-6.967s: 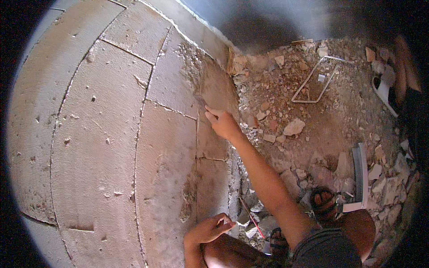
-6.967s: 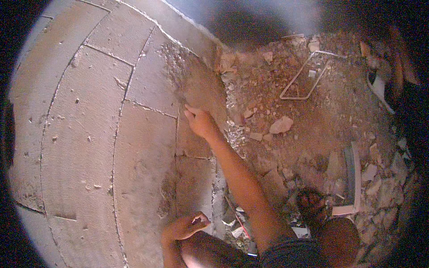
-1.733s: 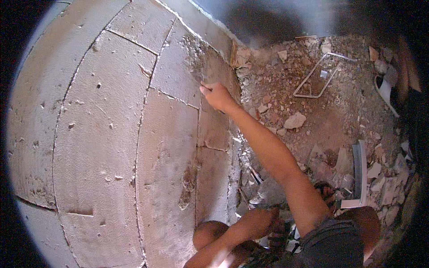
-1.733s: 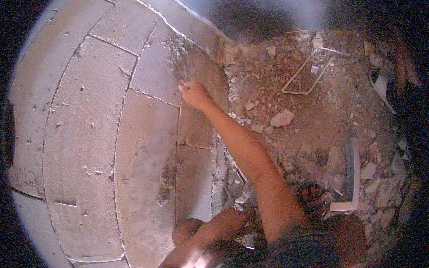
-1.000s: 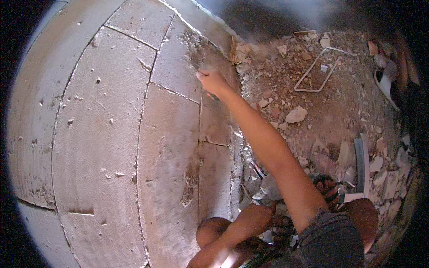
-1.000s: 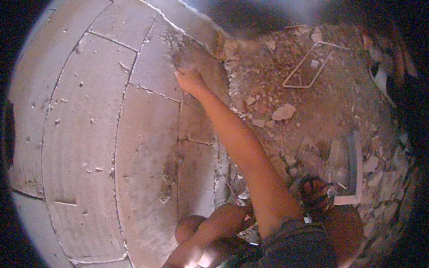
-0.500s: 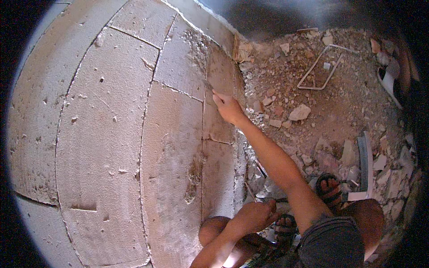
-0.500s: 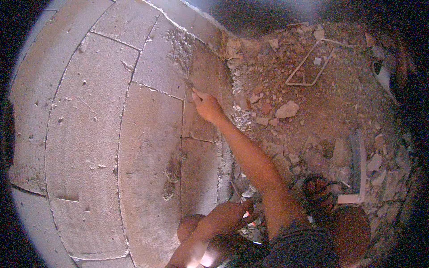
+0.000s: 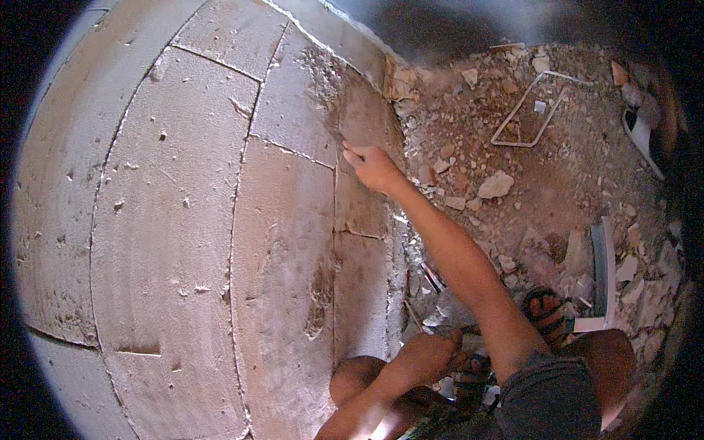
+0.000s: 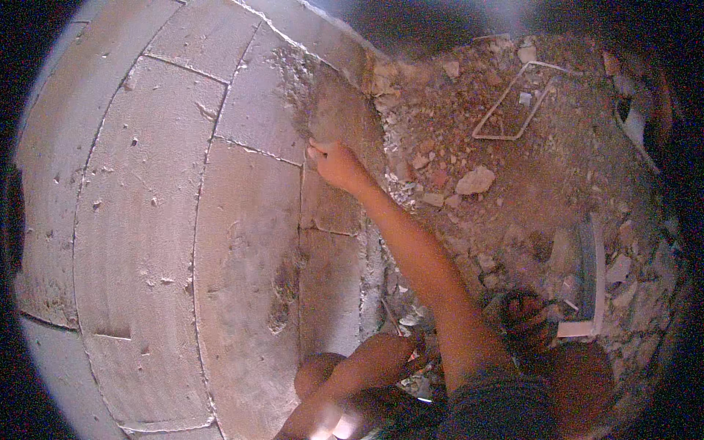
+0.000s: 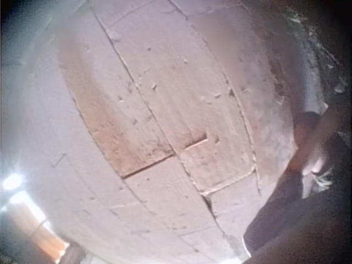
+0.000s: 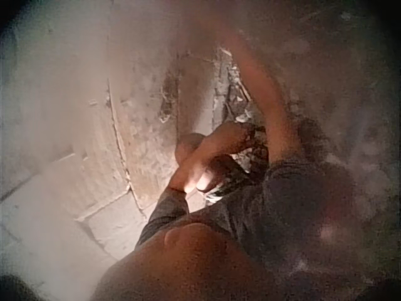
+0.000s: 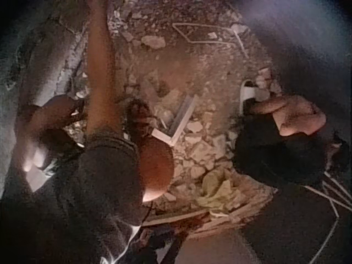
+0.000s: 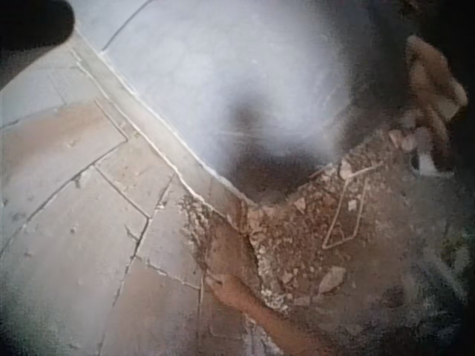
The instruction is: The person uses a scraper to remove material from a block wall, moving the tool vertically along the joints and surface of the blocks.
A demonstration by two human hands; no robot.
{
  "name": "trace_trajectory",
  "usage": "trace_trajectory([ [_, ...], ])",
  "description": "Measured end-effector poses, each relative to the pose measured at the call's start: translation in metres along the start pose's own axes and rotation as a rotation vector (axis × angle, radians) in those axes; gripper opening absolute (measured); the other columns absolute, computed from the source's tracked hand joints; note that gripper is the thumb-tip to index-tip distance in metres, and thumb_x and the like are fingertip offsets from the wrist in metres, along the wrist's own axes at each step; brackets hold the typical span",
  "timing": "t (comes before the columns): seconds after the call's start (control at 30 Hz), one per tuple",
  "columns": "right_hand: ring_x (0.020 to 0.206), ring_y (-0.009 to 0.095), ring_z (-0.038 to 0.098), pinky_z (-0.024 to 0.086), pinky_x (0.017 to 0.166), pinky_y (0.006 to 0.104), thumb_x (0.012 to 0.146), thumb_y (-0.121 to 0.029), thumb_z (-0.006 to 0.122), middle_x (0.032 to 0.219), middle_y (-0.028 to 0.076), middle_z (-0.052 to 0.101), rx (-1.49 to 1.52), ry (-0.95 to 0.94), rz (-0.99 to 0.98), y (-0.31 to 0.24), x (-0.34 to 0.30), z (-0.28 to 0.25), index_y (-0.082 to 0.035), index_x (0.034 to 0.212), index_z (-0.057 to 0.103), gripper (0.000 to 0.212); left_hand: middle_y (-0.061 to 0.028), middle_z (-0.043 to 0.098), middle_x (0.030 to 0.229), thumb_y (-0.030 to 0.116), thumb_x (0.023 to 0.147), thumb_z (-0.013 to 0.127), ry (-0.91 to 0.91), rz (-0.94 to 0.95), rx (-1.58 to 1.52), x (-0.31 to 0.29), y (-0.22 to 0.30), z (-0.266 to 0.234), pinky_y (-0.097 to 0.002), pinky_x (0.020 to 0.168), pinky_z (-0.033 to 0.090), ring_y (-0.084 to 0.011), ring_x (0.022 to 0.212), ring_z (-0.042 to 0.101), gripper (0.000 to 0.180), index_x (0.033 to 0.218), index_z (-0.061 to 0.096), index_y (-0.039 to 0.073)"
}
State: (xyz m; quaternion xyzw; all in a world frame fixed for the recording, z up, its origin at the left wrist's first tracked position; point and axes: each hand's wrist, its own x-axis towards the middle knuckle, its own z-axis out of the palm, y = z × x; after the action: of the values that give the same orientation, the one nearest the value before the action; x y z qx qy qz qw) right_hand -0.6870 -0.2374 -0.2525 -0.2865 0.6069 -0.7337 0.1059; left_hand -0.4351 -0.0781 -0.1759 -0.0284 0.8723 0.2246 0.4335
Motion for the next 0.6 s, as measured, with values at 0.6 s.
trace_trajectory([
  [0.6, 0.064, 0.031, 0.063, 0.05, 0.068, 0.0411, 0.09, -0.034, 0.046, 0.082, 0.022, 0.065, 0.099, -0.044, 0.263, -0.014, 0.026, -0.001, -0.001, 0.102, 0.063, 0.039, -0.0257, 0.063, 0.082, 0.04, 0.088, 0.048, 0.007, -0.049, -0.033, -0.007, -0.007, 0.002, -0.0498, 0.07, 0.048, -0.042, 0.079, 0.062, 0.047, 0.111, 0.046, -0.001],
])
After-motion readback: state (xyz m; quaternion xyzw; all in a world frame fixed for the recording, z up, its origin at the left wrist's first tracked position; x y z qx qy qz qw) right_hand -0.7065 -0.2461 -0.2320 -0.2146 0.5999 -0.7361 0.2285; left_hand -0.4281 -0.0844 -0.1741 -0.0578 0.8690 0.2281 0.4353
